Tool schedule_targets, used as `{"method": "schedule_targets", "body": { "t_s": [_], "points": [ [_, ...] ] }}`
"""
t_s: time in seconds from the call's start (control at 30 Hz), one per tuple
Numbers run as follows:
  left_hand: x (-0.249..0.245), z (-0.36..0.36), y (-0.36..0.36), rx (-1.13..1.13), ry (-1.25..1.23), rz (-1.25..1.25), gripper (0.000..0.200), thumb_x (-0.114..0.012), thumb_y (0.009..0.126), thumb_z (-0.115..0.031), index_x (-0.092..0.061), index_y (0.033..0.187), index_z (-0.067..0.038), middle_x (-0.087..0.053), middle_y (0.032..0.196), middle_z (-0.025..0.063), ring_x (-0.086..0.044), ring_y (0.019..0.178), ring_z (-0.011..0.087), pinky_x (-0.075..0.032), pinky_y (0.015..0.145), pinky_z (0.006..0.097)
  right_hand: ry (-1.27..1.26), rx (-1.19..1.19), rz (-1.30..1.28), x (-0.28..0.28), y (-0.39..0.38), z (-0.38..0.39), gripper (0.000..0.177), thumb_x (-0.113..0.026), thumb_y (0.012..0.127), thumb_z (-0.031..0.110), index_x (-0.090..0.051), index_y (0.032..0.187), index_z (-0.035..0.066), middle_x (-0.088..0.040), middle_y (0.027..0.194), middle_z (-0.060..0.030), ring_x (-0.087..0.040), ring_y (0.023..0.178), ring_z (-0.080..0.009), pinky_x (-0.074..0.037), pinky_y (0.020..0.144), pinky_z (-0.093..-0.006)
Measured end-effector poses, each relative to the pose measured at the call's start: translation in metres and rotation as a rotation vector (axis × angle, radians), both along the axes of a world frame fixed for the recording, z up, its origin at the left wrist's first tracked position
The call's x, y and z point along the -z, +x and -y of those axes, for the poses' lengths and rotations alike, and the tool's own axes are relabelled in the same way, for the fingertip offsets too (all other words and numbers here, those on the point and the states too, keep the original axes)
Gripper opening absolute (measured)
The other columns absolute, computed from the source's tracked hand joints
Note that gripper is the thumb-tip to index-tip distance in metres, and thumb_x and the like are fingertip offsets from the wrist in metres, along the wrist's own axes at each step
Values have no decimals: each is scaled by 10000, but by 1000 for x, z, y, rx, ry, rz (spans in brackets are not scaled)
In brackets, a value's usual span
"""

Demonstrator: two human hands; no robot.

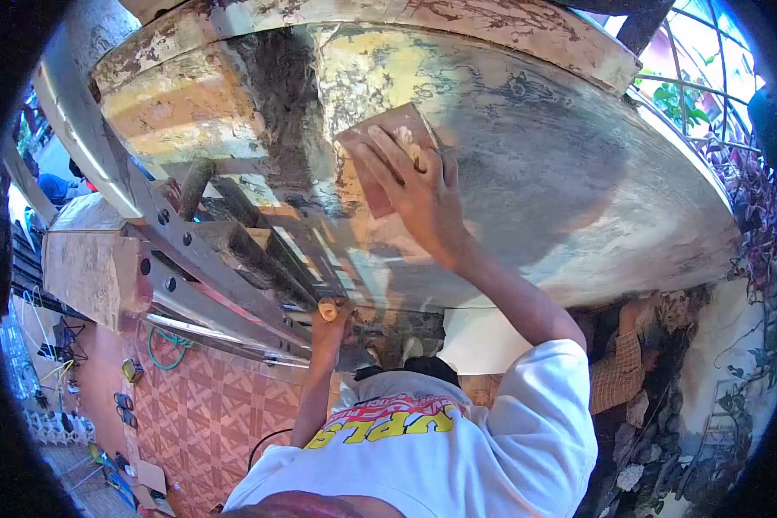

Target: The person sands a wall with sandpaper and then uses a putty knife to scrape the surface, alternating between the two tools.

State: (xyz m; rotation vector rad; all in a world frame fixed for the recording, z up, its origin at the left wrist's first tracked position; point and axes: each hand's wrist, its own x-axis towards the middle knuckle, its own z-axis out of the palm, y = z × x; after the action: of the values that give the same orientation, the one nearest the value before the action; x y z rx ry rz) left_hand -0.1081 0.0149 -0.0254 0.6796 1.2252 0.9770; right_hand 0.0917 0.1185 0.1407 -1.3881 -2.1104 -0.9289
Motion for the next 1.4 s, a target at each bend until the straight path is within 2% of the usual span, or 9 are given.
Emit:
{"method": "schedule_targets", "body": {
  "t_s": [0.2, 0.43, 0.5, 0.53, 0.6, 0.73, 1.27, 1.33, 1.4],
  "points": [
    [33, -6, 5, 52, 138, -73, 158, -674, 876, -169, -614, 946, -40, -503, 633, -39, -443, 487, 48, -369, 417, 234, -61, -141, -283, -25, -16, 62, 678, -670, 720, 59, -516, 1363, 210, -393, 1489, -65, -496, 1006, -255, -373, 881, -364],
    [-51, -8, 16, 88, 103, 251, 137, -654, 899, -143, -581, 963, -45, -446, 618, -62, -370, 471, 28, -295, 408, 227, -187, -415, -631, 20, -17, 84, 535, -743, 703, 87, -594, 1217, 67, -585, 1277, -147, -617, 1049, -258, -436, 842, -389],
    [-67, -11, 17, 158, 186, 218, 153, -658, 905, -154, -563, 958, -47, -412, 614, -68, -343, 469, 23, -268, 408, 220, -356, -301, -1174, 32, -22, 93, 363, -725, 817, 138, -607, 1144, 34, -665, 1084, -122, -646, 969, -232, -480, 803, -340],
    [-72, -12, 15, 175, 206, 265, 153, -656, 912, -158, -561, 961, -48, -403, 615, -70, -344, 465, 27, -265, 412, 212, -350, -291, -1179, 31, -20, 96, 363, -725, 817, 138, -607, 1144, 34, -665, 1084, -122, -646, 969, -232, -480, 803, -340],
    [-75, -11, 17, 152, 197, 219, 151, -654, 911, -150, -559, 960, -44, -403, 616, -70, -345, 464, 29, -266, 412, 213, -731, -388, -2115, 26, -15, 103, 306, -635, 926, 174, -573, 1179, 12, -644, 1080, -79, -637, 974, -172, -521, 833, -350],
    [-71, -5, 17, 117, 166, 187, 175, -657, 905, -146, -562, 993, -29, -411, 616, -61, -367, 476, 33, -281, 416, 218, -521, -395, -2185, 38, -24, 107, 277, -653, 920, 226, -607, 1114, 34, -653, 1020, -45, -616, 919, -115, -493, 815, -285],
    [-87, 6, -3, 52, 93, 540, 215, -658, 910, -212, -576, 1028, -53, -445, 577, -39, -346, 414, 53, -276, 376, 219, -738, -395, -2225, 53, -25, 127, 285, -591, 956, 190, -551, 1203, 54, -626, 1114, -38, -606, 1017, -140, -490, 875, -322],
    [-93, 6, 3, 65, 127, 147, 222, -691, 883, -178, -604, 992, -4, -463, 545, -55, -368, 431, 20, -274, 395, 208, -777, -404, -2239, 53, -25, 130, 312, -592, 956, 189, -529, 1236, 66, -614, 1141, -43, -598, 1053, -155, -490, 894, -350],
    [-94, 8, 3, 61, 150, 138, 213, -705, 871, -168, -614, 965, 1, -487, 560, -49, -383, 441, 16, -280, 398, 203, -805, -491, -2259, 49, -24, 131, 279, -589, 956, 193, -558, 1189, 41, -629, 1101, -37, -611, 1011, -136, -491, 868, -304]
  ]
}}
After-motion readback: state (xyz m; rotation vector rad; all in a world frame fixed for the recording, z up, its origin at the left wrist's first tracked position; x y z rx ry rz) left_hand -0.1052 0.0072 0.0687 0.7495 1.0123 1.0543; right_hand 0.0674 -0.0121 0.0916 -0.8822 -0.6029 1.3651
